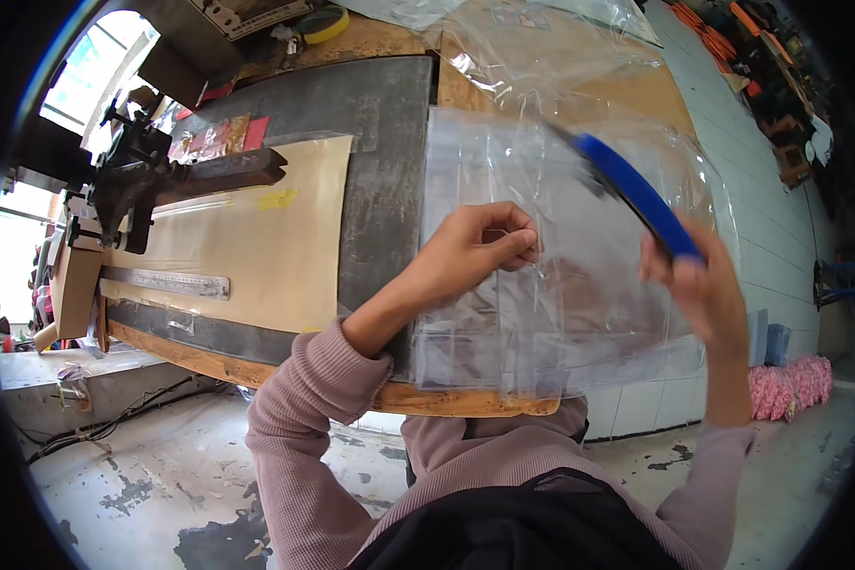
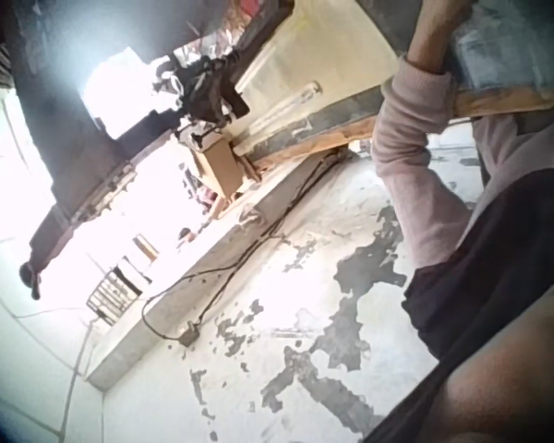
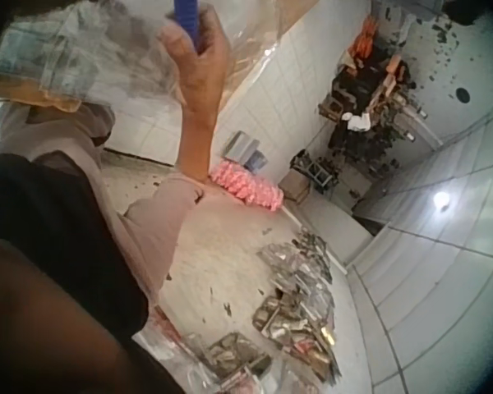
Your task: The person prepares plastic sleeves by unfolding them, smoothing them by hand on a wooden table, and using a box cutter to trim or separate a piece of plastic.
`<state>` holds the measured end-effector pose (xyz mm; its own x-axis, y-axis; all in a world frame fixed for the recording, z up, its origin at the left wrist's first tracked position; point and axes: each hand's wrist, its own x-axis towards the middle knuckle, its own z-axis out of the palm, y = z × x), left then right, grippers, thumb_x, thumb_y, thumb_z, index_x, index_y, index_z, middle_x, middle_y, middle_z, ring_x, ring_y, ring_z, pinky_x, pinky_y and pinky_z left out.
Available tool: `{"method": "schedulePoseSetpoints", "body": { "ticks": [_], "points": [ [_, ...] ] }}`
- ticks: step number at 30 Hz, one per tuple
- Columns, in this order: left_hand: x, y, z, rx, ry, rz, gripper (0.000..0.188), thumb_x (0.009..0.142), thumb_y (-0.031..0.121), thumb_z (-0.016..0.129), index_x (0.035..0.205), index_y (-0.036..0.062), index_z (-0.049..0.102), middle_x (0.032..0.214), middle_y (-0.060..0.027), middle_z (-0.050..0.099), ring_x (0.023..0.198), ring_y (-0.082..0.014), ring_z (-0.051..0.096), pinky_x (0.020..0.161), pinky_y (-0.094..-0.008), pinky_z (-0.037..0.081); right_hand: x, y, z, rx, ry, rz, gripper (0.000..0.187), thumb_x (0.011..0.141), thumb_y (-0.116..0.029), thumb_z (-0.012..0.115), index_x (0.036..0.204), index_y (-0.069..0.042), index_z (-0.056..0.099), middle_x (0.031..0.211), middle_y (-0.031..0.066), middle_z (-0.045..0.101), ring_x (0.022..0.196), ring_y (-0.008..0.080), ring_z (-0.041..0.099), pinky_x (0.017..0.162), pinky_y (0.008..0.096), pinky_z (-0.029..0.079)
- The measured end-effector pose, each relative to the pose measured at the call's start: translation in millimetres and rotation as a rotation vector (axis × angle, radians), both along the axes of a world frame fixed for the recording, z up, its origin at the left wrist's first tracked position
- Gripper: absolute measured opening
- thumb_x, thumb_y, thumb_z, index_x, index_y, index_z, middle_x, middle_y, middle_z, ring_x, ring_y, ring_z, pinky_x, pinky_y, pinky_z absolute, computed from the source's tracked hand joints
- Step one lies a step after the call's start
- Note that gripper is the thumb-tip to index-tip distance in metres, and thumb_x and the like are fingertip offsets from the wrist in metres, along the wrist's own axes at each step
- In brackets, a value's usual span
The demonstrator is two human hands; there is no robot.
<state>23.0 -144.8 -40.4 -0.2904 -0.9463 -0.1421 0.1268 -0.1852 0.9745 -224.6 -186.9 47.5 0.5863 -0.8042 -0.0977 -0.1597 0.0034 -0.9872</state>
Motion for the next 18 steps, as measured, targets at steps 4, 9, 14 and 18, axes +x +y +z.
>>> {"method": "schedulePoseSetpoints", "body": {
  "ticks": [4, 9, 14, 18],
  "points": [
    [-2, 6, 11, 0.029, -0.058, 0.006, 0.014, 0.089, 0.012, 0.060, 0.095, -0.0001, 0.056, 0.091, -0.0061, 0.062, 0.086, -0.0107, 0.061, 0.078, -0.0246, 0.049, -27, 55, -27, 0.234, -0.197, -0.001, 0.044, 0.074, -0.032, 0.065, 0.099, 0.002, 0.056, 0.089, 0.0092, 0.056, 0.083, 0.0151, 0.056, 0.074, 0.0283, 0.045],
    [-11, 11, 20, -0.005, -0.184, 0.010, 0.017, 0.084, 0.006, 0.063, 0.097, -0.0001, 0.053, 0.091, -0.0067, 0.063, 0.087, -0.0115, 0.061, 0.077, -0.0254, 0.050, 6, 77, -42, 0.437, -0.309, -0.194, 0.049, 0.067, -0.007, 0.059, 0.112, 0.006, 0.046, 0.089, 0.0119, 0.054, 0.082, 0.0221, 0.057, 0.070, 0.0320, 0.047],
    [-10, 13, 22, 0.084, -0.121, 0.055, 0.017, 0.082, 0.003, 0.063, 0.095, -0.0006, 0.053, 0.088, -0.0069, 0.063, 0.085, -0.0115, 0.062, 0.076, -0.0257, 0.050, 21, 83, -66, 0.470, -0.685, -0.089, 0.066, 0.061, -0.004, 0.057, 0.124, 0.009, 0.039, 0.092, 0.0147, 0.053, 0.082, 0.0275, 0.059, 0.080, 0.0378, 0.045],
    [-10, 13, 17, 0.060, -0.118, 0.115, 0.017, 0.080, 0.003, 0.061, 0.094, -0.0026, 0.054, 0.081, -0.0080, 0.065, 0.078, -0.0113, 0.064, 0.070, -0.0240, 0.051, 19, 73, -60, 0.678, -0.712, -0.051, 0.056, 0.072, -0.013, 0.061, 0.119, 0.010, 0.043, 0.093, 0.0183, 0.056, 0.084, 0.0315, 0.061, 0.079, 0.0406, 0.046]
  ]
}}
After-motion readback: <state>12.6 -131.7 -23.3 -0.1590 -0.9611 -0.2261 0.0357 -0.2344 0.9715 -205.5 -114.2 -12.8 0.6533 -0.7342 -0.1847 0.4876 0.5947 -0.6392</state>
